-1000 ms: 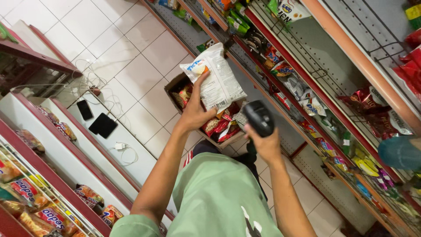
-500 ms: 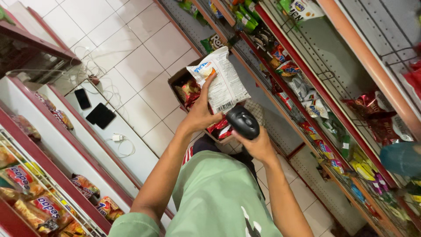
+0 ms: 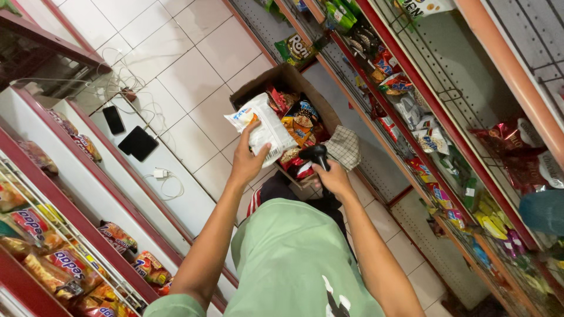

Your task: The person repeatedly picks snack packages from a cardboard box on the floor, wipes each with a cloth, scans the barcode with a handheld scanner, and places the packages on a store shelf. The person handles multiple snack brands and sizes throughout the clip.

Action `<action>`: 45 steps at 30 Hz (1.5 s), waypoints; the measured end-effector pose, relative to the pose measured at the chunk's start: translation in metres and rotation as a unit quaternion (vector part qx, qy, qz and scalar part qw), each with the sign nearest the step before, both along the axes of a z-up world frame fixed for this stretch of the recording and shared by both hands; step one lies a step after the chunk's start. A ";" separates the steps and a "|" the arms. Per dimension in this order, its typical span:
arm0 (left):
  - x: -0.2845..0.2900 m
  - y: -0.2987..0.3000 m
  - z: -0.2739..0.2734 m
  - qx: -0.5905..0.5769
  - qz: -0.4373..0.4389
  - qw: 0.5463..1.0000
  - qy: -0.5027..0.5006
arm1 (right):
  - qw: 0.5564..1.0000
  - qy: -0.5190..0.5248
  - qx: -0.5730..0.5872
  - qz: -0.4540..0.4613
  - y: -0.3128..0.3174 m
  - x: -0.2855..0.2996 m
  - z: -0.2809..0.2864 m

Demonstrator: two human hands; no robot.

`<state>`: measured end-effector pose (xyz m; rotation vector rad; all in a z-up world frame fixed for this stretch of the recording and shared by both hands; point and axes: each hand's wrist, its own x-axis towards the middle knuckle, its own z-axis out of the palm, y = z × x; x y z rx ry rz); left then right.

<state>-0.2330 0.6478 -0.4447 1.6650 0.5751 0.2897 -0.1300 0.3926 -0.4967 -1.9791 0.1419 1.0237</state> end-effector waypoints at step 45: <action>0.072 -0.089 0.064 -0.059 -0.349 0.932 -0.086 | 0.820 -0.565 0.019 0.093 -0.020 -0.020 0.105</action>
